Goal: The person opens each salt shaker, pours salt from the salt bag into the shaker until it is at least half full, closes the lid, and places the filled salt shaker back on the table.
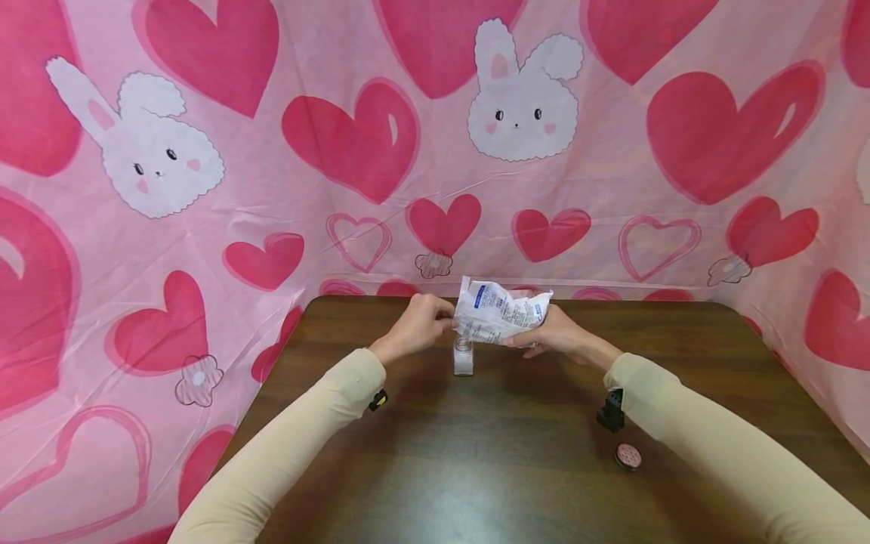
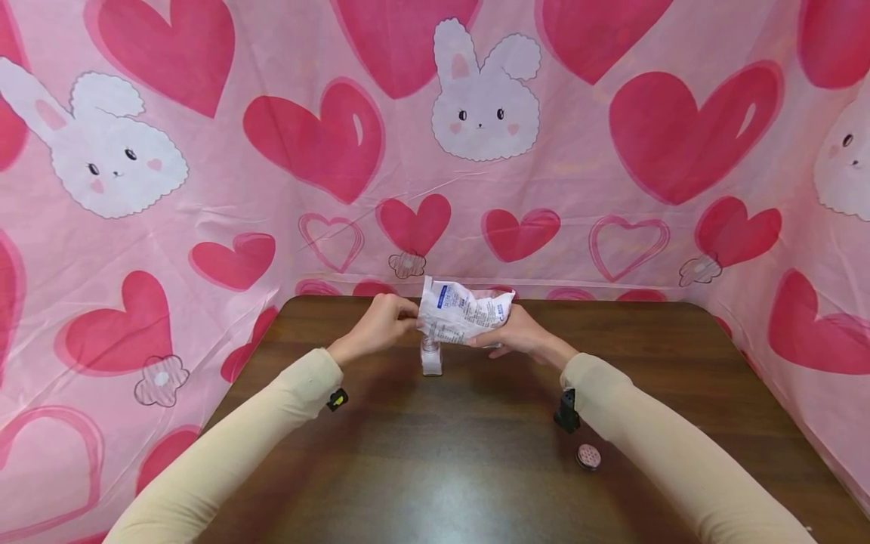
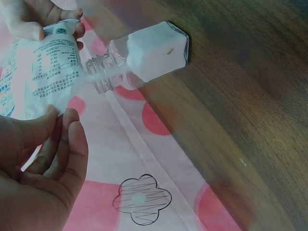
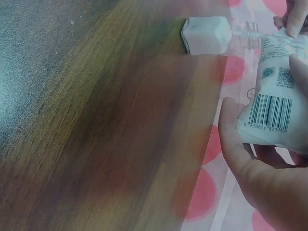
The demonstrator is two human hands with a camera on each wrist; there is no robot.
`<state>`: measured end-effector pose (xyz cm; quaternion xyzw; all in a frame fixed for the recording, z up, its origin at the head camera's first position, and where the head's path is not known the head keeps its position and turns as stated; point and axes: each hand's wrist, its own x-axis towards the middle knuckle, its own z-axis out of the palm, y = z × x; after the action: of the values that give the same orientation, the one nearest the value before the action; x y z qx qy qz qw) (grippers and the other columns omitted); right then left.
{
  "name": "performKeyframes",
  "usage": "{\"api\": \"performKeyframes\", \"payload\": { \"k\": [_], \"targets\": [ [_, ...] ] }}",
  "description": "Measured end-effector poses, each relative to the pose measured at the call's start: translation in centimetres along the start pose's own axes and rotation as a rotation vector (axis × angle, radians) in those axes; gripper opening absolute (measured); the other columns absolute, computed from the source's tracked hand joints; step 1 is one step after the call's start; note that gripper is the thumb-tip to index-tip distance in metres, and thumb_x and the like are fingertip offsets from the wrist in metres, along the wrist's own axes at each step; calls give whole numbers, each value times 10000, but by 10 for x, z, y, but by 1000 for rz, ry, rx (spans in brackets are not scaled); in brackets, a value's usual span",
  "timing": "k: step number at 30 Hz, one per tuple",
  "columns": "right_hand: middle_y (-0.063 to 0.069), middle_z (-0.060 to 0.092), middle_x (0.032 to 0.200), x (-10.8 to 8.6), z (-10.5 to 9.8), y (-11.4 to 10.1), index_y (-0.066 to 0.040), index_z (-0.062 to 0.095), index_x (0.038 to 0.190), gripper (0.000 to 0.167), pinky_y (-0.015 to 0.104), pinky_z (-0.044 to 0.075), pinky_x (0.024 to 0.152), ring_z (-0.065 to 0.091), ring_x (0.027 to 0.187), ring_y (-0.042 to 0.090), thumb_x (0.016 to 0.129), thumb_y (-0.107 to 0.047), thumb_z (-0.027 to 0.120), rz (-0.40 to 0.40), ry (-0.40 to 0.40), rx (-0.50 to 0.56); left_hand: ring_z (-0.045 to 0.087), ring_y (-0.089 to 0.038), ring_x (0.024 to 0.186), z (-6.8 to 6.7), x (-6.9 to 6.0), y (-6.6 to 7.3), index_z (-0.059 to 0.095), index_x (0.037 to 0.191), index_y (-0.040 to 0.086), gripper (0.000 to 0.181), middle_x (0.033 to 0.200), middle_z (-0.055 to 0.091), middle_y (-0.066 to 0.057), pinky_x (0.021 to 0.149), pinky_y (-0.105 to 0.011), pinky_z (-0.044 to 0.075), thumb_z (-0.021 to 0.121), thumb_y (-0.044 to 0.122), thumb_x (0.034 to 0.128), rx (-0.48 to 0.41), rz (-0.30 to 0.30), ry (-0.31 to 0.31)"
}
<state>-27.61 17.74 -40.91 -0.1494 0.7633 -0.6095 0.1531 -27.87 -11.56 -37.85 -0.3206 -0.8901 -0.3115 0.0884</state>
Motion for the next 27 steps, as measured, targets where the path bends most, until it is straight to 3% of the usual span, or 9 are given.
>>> {"api": "performKeyframes", "payload": {
  "k": [18,23,27],
  "targets": [
    [140,745,1133,0,1,5,-14,641,1310,537,685,536,849,730,936,289,836,-58,890,-6,3,27,549,-128,679,1,1,0,818,898,37,55,790,725,-24,628,-265,493,799,-12,914,-1,-12,-6],
    [148,740,1142,-1,1,7,-14,630,1321,541,692,532,848,730,951,293,844,-56,882,-17,4,27,545,-129,675,2,2,0,812,891,31,54,794,736,-95,624,-269,481,799,-16,913,-2,-6,-4],
    [150,732,1146,-2,1,9,-27,629,1323,539,679,540,849,728,965,299,849,-69,881,-10,7,37,551,-119,672,3,3,1,817,902,35,52,799,739,-69,620,-255,478,800,-13,914,2,-20,-3]
  ]
}}
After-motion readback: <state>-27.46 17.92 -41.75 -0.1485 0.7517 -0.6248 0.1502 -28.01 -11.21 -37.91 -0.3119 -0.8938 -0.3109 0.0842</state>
